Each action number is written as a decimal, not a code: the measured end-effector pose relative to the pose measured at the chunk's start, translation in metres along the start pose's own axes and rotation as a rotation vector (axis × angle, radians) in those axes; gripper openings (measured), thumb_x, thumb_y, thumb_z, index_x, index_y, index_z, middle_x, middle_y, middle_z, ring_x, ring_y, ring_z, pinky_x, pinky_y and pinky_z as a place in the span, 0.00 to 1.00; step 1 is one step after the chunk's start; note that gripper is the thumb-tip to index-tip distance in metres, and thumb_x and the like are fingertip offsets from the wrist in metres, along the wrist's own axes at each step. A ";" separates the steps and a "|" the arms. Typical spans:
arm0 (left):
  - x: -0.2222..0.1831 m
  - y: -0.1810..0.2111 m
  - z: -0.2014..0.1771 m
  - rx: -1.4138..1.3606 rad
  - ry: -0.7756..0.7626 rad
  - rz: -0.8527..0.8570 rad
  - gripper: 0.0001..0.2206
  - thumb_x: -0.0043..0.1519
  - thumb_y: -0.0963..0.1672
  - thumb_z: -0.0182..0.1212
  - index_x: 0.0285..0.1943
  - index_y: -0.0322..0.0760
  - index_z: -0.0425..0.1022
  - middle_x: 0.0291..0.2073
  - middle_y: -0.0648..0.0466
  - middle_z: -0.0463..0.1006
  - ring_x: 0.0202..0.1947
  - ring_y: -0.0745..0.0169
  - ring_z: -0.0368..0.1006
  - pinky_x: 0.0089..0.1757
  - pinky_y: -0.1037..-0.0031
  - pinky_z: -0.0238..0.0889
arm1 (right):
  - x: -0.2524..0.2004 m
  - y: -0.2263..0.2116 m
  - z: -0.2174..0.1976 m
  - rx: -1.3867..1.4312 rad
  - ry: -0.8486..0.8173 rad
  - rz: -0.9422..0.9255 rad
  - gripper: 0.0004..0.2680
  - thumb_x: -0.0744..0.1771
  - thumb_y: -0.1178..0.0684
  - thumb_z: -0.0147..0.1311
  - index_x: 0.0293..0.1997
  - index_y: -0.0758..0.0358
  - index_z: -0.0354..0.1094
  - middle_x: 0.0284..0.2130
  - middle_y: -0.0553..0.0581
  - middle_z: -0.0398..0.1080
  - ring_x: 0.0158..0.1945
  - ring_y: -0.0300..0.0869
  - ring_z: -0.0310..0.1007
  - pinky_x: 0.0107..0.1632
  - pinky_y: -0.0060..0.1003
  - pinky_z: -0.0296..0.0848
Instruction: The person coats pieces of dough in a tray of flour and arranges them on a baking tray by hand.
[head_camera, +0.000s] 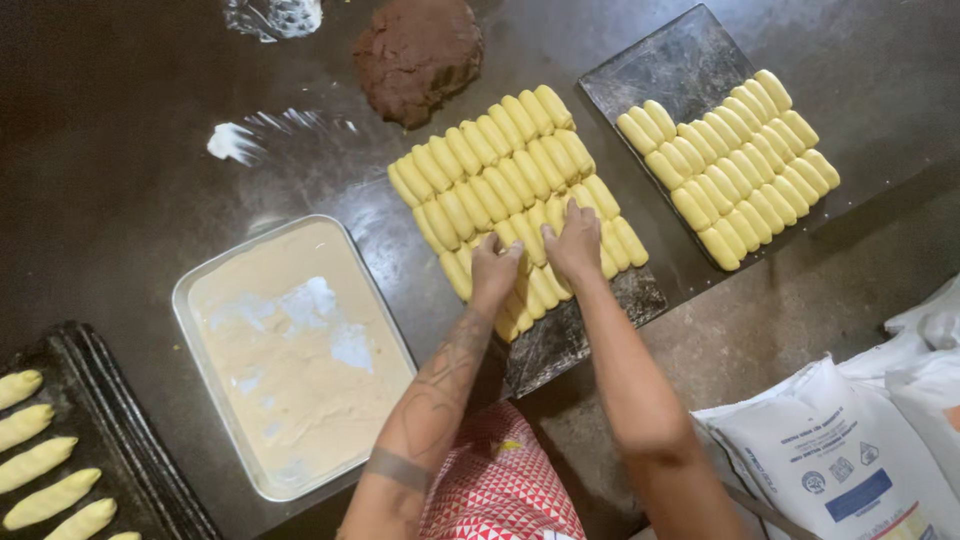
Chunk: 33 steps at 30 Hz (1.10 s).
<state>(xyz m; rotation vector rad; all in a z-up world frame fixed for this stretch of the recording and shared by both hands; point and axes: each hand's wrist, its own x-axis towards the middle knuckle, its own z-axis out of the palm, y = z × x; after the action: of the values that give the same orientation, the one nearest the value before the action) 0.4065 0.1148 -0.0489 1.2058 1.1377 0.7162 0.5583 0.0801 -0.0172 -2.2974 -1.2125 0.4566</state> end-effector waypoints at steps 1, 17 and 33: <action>0.006 -0.003 0.012 0.091 0.137 -0.011 0.21 0.59 0.46 0.68 0.56 0.26 0.69 0.46 0.45 0.77 0.44 0.52 0.77 0.46 0.69 0.69 | -0.002 -0.006 -0.006 0.037 -0.025 0.124 0.25 0.65 0.47 0.58 0.67 0.72 0.58 0.60 0.74 0.63 0.63 0.62 0.62 0.65 0.49 0.61; -0.126 0.030 -0.174 -0.989 0.138 -0.351 0.20 0.56 0.40 0.44 0.60 0.40 0.59 0.47 0.49 0.78 0.47 0.54 0.77 0.45 0.58 0.74 | -0.102 -0.023 -0.009 1.440 -0.150 0.113 0.15 0.73 0.57 0.44 0.69 0.65 0.52 0.46 0.63 0.70 0.50 0.51 0.71 0.56 0.47 0.73; -0.046 0.055 -0.402 1.177 0.139 0.297 0.33 0.62 0.49 0.59 0.76 0.32 0.56 0.75 0.35 0.49 0.74 0.35 0.43 0.66 0.44 0.37 | -0.078 -0.298 0.175 -0.187 -0.217 -0.789 0.19 0.69 0.52 0.50 0.68 0.68 0.61 0.68 0.70 0.59 0.72 0.61 0.55 0.70 0.60 0.54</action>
<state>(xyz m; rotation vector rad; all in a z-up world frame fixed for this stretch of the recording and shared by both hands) 0.0215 0.2242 0.0324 2.3679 1.5715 0.2948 0.2279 0.2052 0.0140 -1.7193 -2.1930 0.3018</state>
